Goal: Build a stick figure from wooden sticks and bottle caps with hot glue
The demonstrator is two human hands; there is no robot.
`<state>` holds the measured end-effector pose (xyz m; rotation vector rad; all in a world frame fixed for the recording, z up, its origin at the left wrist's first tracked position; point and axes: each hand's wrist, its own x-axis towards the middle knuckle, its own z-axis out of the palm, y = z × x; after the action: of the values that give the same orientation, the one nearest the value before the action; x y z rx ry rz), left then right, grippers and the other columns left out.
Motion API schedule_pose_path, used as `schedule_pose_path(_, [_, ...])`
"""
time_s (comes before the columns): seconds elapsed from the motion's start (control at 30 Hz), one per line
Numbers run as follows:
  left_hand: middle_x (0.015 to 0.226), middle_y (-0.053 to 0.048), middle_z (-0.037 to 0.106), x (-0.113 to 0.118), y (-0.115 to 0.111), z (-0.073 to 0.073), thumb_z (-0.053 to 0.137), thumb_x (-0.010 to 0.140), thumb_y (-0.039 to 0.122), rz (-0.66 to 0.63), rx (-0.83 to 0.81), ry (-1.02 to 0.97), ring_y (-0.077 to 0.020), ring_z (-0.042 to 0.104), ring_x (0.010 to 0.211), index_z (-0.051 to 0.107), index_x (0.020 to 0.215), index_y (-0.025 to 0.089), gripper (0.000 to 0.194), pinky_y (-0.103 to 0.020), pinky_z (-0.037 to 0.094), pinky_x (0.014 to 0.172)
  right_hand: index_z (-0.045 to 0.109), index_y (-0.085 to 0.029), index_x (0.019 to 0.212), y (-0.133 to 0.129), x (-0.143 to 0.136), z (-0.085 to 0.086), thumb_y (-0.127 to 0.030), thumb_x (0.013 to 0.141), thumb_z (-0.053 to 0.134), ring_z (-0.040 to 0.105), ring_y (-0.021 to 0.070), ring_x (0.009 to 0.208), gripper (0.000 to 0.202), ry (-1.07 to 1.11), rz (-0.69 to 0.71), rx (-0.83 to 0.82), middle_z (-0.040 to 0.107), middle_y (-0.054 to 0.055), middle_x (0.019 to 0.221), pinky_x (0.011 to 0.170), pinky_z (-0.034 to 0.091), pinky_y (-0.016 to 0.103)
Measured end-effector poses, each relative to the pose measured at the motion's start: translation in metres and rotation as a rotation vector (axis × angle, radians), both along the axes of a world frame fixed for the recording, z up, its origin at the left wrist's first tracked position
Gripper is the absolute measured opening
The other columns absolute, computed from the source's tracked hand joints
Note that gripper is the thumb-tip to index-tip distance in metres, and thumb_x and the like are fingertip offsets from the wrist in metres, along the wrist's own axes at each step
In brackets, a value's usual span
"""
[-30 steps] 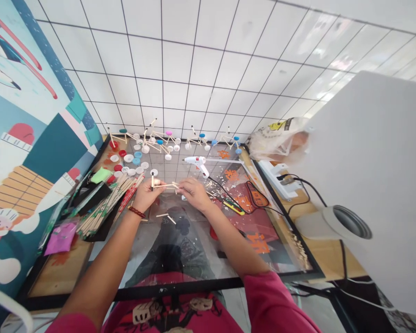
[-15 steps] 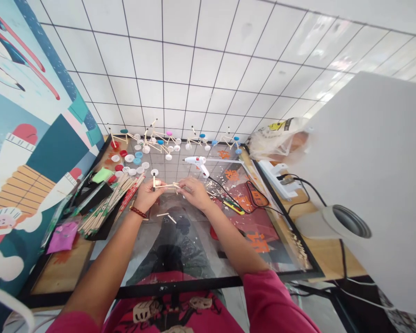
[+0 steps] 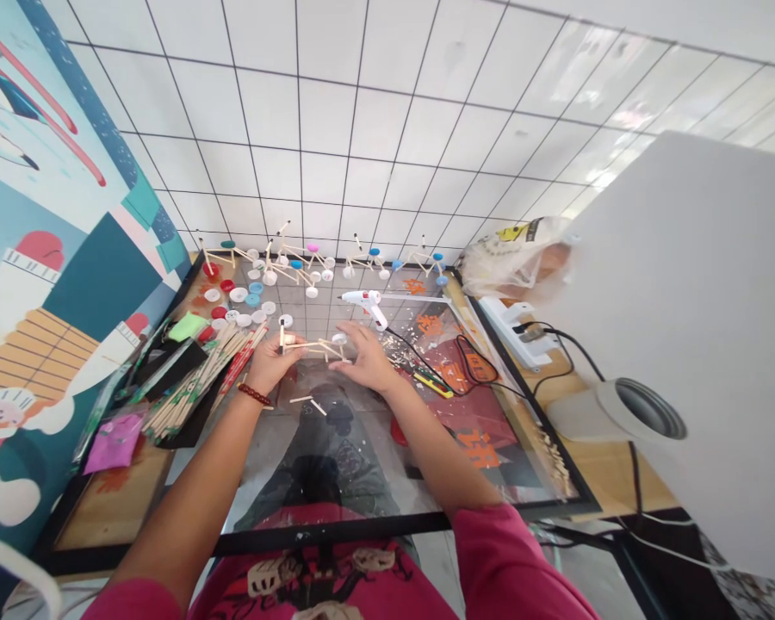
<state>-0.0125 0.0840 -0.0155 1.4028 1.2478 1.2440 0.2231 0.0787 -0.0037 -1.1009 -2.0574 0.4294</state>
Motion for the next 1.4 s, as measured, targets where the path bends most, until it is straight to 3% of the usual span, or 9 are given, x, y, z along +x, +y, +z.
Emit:
schedule_pose_path(0.07, [0.08, -0.005, 0.073, -0.001, 0.0, 0.0, 0.082, 0.063, 0.044, -0.006, -0.017, 0.005, -0.0191, 0.065, 0.072, 0.077, 0.087, 0.017, 0.036, -0.031, 0.051, 0.07, 0.046, -0.022, 0.143, -0.001, 0.004, 0.0, -0.043, 0.066, 0.087, 0.051, 0.0327, 0.13, 0.089, 0.005, -0.013, -0.037, 0.055, 0.016, 0.14, 0.111, 0.038, 0.05])
schedule_pose_path(0.4, [0.091, -0.007, 0.074, -0.002, 0.0, -0.004, 0.082, 0.066, 0.043, 0.004, 0.047, 0.006, -0.0213, 0.067, 0.084, 0.077, 0.087, 0.018, 0.034, -0.033, 0.052, 0.078, 0.029, -0.021, 0.155, -0.001, 0.009, -0.007, -0.043, 0.057, 0.091, 0.044, 0.0377, 0.136, 0.117, -0.126, 0.068, -0.17, 0.046, 0.02, 0.147, 0.114, 0.032, 0.057])
schedule_pose_path(0.73, [0.111, -0.011, 0.073, -0.002, 0.001, -0.004, 0.085, 0.06, 0.039, 0.0, 0.014, -0.048, -0.0269, 0.066, 0.106, 0.074, 0.106, 0.018, 0.052, -0.039, 0.051, 0.094, 0.025, -0.021, 0.156, 0.002, 0.012, -0.013, -0.04, 0.059, 0.09, 0.042, 0.0375, 0.138, 0.119, -0.108, 0.074, -0.194, 0.044, 0.02, 0.15, 0.114, 0.031, 0.056])
schedule_pose_path(0.93, [0.111, -0.01, 0.072, -0.005, 0.0, -0.002, 0.085, 0.059, 0.038, 0.011, 0.031, -0.033, -0.0247, 0.065, 0.104, 0.073, 0.106, 0.017, 0.053, -0.038, 0.049, 0.096, 0.024, -0.02, 0.157, 0.002, 0.013, -0.014, -0.042, 0.06, 0.089, 0.041, 0.0368, 0.14, 0.119, -0.094, 0.08, -0.199, 0.042, 0.02, 0.151, 0.116, 0.031, 0.055])
schedule_pose_path(1.17, [0.1, -0.008, 0.074, -0.003, 0.0, 0.0, 0.08, 0.066, 0.039, -0.003, 0.055, -0.045, -0.0242, 0.067, 0.099, 0.076, 0.09, 0.018, 0.031, -0.037, 0.051, 0.09, 0.034, -0.02, 0.153, 0.003, 0.01, -0.015, -0.038, 0.063, 0.088, 0.046, 0.0362, 0.136, 0.106, -0.109, 0.051, -0.225, 0.048, 0.019, 0.149, 0.114, 0.032, 0.055])
schedule_pose_path(1.4, [0.096, -0.008, 0.076, -0.002, 0.001, -0.005, 0.081, 0.065, 0.039, 0.013, 0.03, -0.101, -0.0236, 0.068, 0.094, 0.077, 0.083, 0.018, 0.028, -0.035, 0.053, 0.085, 0.027, -0.022, 0.156, -0.001, 0.004, -0.013, -0.04, 0.061, 0.089, 0.044, 0.0366, 0.137, 0.115, -0.106, 0.031, -0.245, 0.046, 0.019, 0.15, 0.114, 0.031, 0.056])
